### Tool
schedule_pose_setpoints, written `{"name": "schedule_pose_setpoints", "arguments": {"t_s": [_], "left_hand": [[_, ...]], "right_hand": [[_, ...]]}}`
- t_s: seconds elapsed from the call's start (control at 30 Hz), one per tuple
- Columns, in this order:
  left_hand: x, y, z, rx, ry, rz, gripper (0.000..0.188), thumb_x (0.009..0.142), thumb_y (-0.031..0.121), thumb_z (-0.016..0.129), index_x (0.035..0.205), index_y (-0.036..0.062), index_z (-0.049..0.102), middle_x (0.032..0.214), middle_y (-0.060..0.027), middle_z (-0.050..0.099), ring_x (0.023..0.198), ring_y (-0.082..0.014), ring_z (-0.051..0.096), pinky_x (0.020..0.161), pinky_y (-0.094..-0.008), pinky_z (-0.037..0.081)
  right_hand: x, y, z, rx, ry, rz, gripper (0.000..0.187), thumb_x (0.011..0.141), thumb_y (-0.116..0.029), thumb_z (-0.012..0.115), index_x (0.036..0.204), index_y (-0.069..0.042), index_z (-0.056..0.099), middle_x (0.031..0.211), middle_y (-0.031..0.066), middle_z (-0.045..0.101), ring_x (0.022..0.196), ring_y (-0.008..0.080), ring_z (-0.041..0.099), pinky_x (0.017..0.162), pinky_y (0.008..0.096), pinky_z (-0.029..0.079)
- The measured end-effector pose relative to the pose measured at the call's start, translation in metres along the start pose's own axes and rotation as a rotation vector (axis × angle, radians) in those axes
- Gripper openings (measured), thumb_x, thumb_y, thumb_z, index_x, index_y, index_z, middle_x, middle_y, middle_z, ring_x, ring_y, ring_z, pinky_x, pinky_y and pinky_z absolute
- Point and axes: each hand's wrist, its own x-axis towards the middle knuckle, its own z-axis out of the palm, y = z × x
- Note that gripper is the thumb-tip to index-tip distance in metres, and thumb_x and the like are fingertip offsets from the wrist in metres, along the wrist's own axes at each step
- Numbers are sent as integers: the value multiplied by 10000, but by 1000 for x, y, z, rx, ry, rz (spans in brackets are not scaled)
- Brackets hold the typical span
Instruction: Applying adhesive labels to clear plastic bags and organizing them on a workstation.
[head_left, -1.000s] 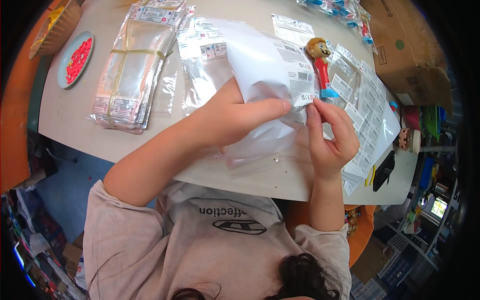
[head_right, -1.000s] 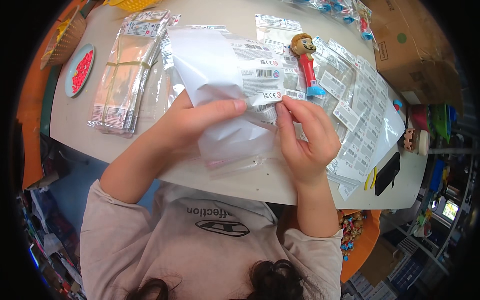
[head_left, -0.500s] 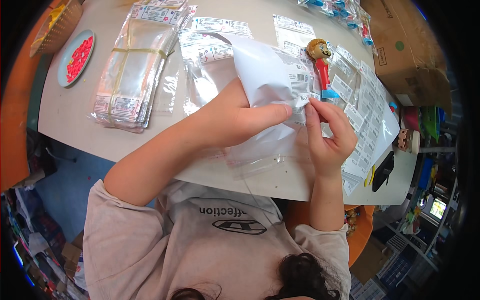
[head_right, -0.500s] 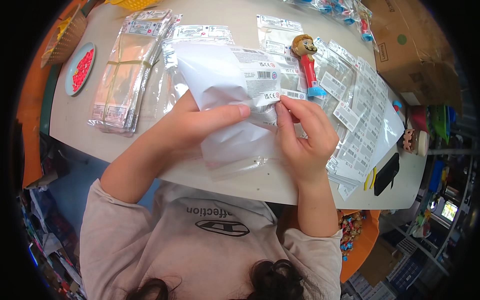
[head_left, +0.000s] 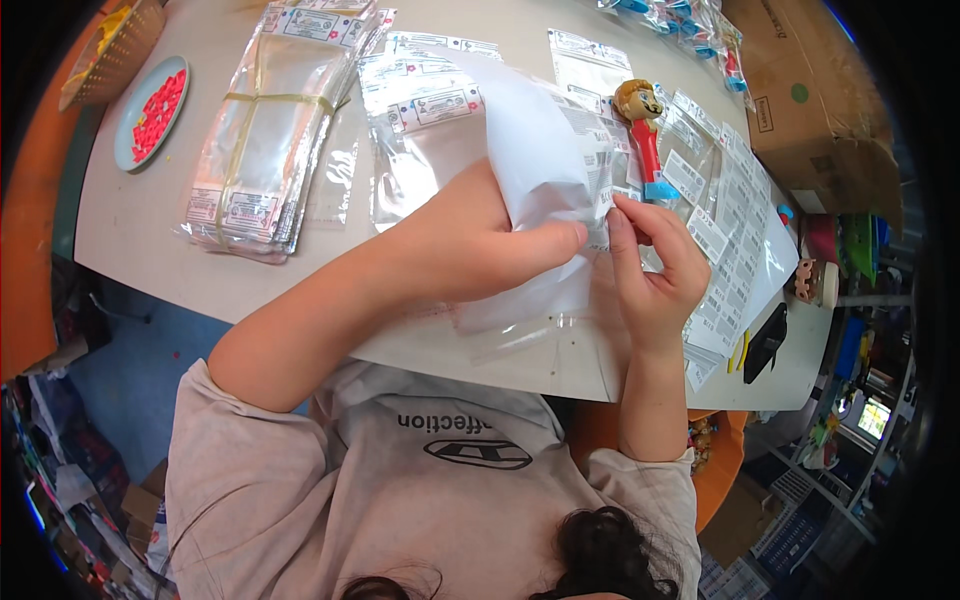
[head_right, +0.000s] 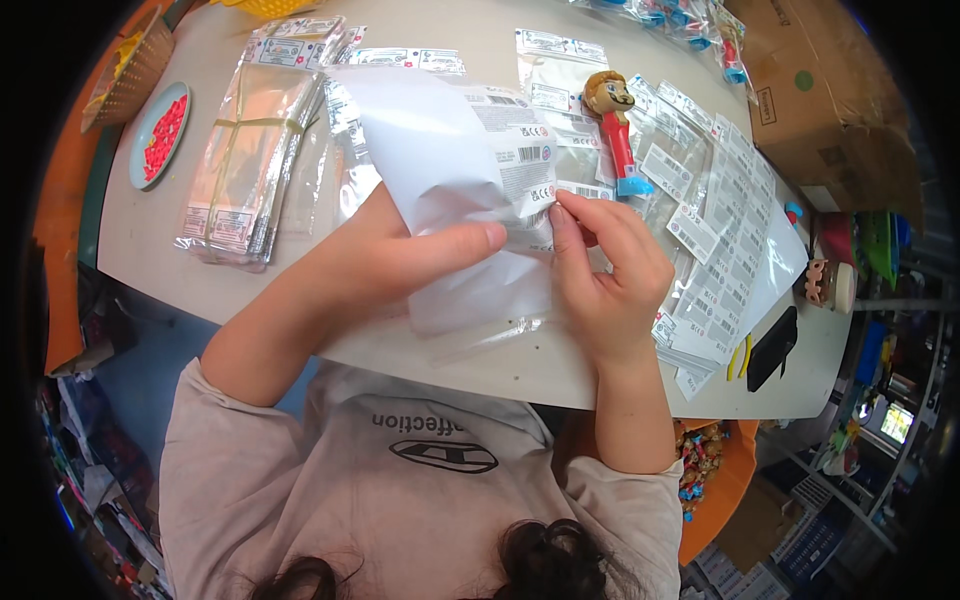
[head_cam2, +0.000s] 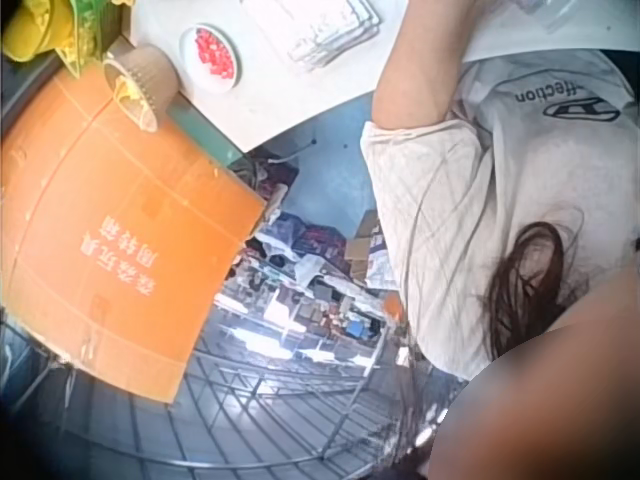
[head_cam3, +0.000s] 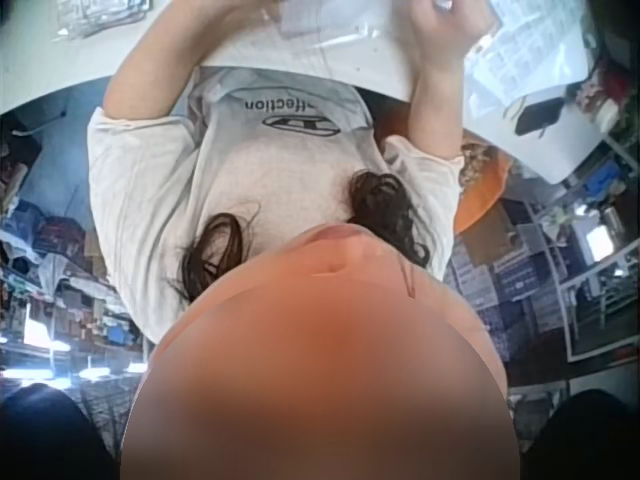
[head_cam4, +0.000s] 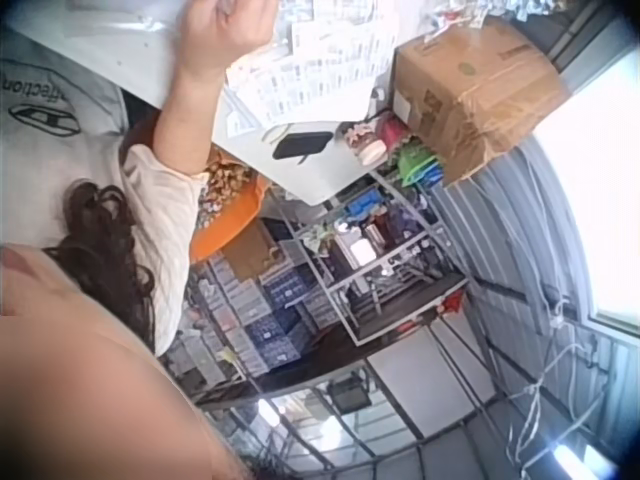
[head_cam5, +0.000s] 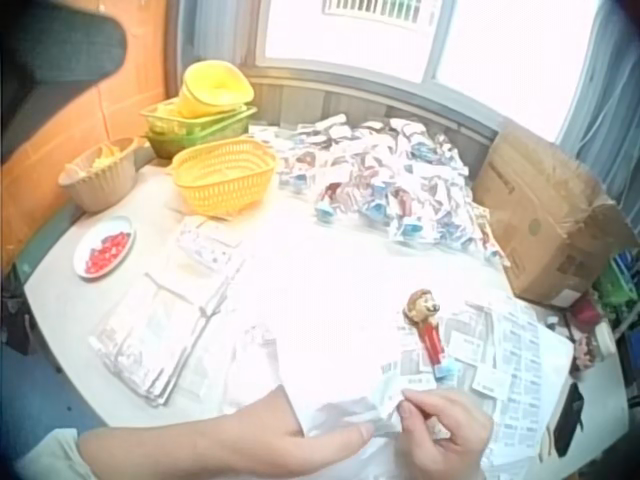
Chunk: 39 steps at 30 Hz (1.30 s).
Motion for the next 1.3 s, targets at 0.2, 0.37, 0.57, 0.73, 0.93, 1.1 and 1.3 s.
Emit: {"name": "schedule_pose_setpoints", "arguments": {"t_s": [0.2, 0.37, 0.57, 0.73, 0.93, 1.1, 1.3], "left_hand": [[-3, 3, 3, 112, 27, 20, 280, 821, 172, 604, 1018, -25, 632, 894, -111, 660, 847, -173, 608, 765, -330, 495], [-4, 2, 1, 178, -6, 13, 262, 818, 178, 605, 991, -16, 637, 847, -116, 662, 778, -187, 615, 725, -336, 498], [-6, 2, 3, 201, -18, 36, 262, 826, 178, 601, 1002, -13, 634, 848, -119, 666, 772, -194, 621, 725, -343, 499], [-3, 3, 3, 97, -17, 22, 311, 852, 159, 603, 1113, -6, 634, 966, -129, 681, 885, -187, 633, 796, -334, 502], [3, -6, -8, -157, 35, -73, 389, 886, 136, 628, 1251, 4, 599, 1158, -82, 656, 1036, -164, 615, 892, -317, 492], [8, -10, -8, -231, 63, -81, 427, 855, 127, 656, 1255, -7, 586, 1171, -86, 651, 1055, -180, 623, 898, -324, 501], [9, -13, -5, -351, 100, -95, 446, 849, 137, 671, 1254, -18, 566, 1168, -99, 646, 1062, -193, 625, 898, -336, 508]], "right_hand": [[1, 1, 0, 12, -42, 11, 145, 843, 32, 714, 988, 36, 718, 841, 86, 691, 704, 117, 620, 652, 220, 499], [1, -2, -1, 22, -75, 50, 141, 850, 30, 704, 990, 40, 715, 845, 82, 691, 714, 112, 618, 664, 219, 495], [1, 1, 2, 51, -21, 109, 123, 842, 24, 702, 965, 30, 717, 839, 97, 697, 673, 130, 630, 628, 238, 500], [-5, 10, 1, 187, -9, 295, 184, 932, -52, 647, 1090, 27, 696, 948, 32, 682, 832, 75, 604, 749, 197, 468], [-2, 6, -2, 613, 103, 431, 328, 901, -15, 684, 1222, 24, 632, 973, 41, 675, 852, 81, 625, 775, 210, 498], [-2, 6, -3, 647, 123, 360, 336, 867, 10, 708, 1200, 2, 663, 950, 16, 671, 843, 61, 608, 759, 197, 494], [-3, 3, -3, 596, 112, 362, 305, 852, 36, 718, 1154, 6, 692, 951, 25, 670, 831, 79, 618, 764, 213, 512]]}}
